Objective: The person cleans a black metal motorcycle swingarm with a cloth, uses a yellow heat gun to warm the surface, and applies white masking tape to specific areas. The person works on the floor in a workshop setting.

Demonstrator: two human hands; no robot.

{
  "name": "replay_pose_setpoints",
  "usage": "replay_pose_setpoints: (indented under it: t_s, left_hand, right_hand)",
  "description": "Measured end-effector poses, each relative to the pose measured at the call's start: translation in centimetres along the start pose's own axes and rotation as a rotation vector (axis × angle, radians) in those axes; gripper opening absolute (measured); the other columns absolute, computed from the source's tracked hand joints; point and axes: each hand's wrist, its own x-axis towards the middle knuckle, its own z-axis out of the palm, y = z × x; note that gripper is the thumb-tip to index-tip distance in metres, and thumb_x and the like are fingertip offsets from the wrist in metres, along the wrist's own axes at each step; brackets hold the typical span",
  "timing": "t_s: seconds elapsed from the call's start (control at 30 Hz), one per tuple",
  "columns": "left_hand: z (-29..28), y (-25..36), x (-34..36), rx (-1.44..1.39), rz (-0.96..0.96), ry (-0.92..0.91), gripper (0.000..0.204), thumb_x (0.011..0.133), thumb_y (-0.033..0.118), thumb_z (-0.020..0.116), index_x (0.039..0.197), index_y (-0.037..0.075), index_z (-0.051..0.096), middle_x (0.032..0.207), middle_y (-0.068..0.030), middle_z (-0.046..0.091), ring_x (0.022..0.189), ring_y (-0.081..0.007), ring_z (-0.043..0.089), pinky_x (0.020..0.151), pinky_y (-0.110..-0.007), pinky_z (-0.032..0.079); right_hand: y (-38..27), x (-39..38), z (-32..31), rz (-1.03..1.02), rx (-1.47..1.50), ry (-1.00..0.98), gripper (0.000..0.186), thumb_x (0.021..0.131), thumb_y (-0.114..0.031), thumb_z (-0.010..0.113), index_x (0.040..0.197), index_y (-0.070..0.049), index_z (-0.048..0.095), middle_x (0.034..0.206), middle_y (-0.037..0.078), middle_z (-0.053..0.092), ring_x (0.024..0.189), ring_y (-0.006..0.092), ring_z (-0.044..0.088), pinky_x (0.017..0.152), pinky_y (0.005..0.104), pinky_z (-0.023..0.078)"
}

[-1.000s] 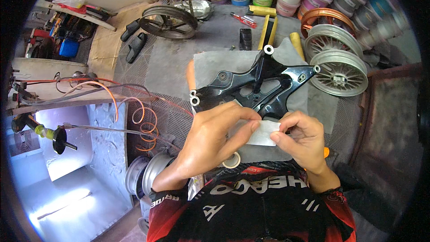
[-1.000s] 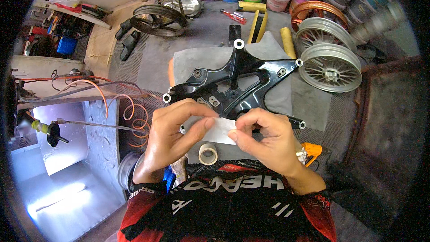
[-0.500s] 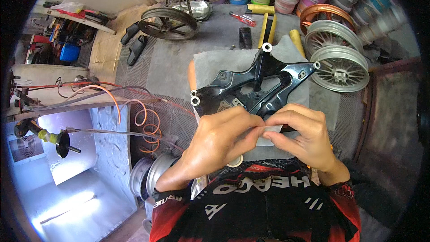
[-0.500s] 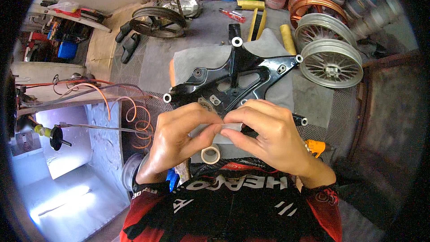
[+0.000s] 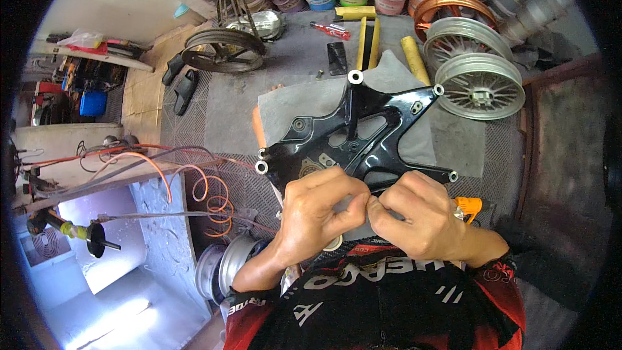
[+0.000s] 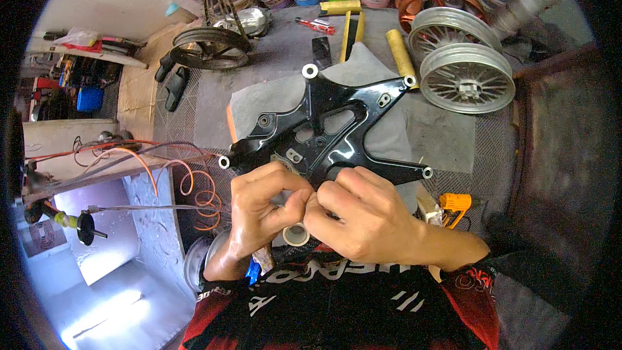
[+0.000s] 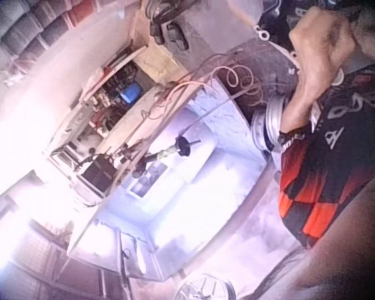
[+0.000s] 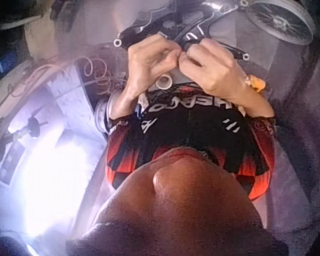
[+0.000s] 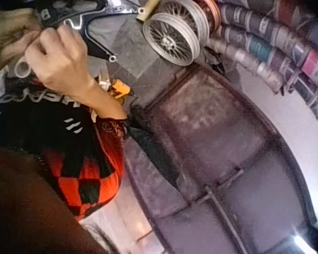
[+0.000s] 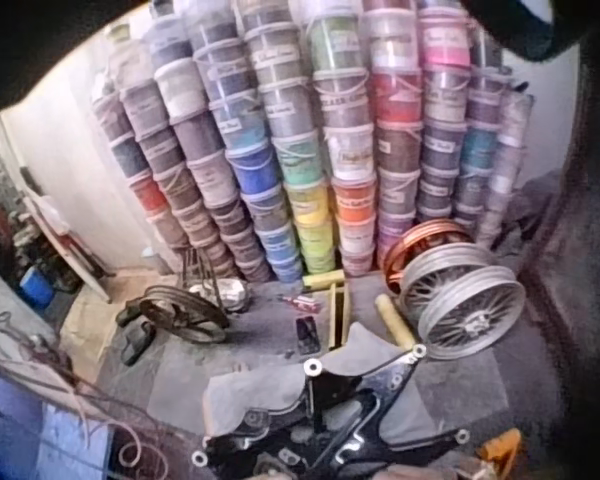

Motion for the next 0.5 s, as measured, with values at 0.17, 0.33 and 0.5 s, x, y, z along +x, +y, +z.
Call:
replay_pose_setpoints:
  t_s: [0.17,0.33,0.5]
  left_hand:
    - [-0.3,-0.2,1.0,-0.137,-0.053,-0.082,0.01,0.079,0.002,0.07,0.088,-0.001,0.067,0.079,-0.0107,0.065,0.072,-0.0213,0.065,0.065,-0.029,0.049]
    - [0.5,-1.3,0.8,-0.599,-0.38,0.047,0.013,0.084,0.004,0.07,0.095,0.002,0.065,0.09,-0.0056,0.067,0.077,-0.0141,0.065,0.07,-0.026,0.051]
    - [1.1,-2.6,1.4,-0.934,-0.246,0.399,0.025,0.088,0.009,0.065,0.11,0.001,0.056,0.108,-0.0163,0.061,0.095,-0.0196,0.061,0.083,-0.031,0.05]
  right_hand:
    - [1.4,-0.7,-0.2,-0.015,-0.004,0.143,0.021,0.064,-0.011,0.069,0.083,-0.003,0.064,0.081,0.004,0.057,0.074,0.0196,0.059,0.058,0.0292,0.047]
    - [1.9,-2.2,-0.3,-0.208,0.065,0.246,0.023,0.067,-0.001,0.073,0.087,-0.003,0.064,0.088,0.008,0.061,0.079,0.022,0.063,0.061,0.0323,0.056]
    - [2.5,-4.5,-1.6,0.244,0.574,0.41,0.02,0.073,0.003,0.072,0.091,-0.004,0.065,0.089,0.011,0.064,0.076,0.0229,0.064,0.065,0.0328,0.055]
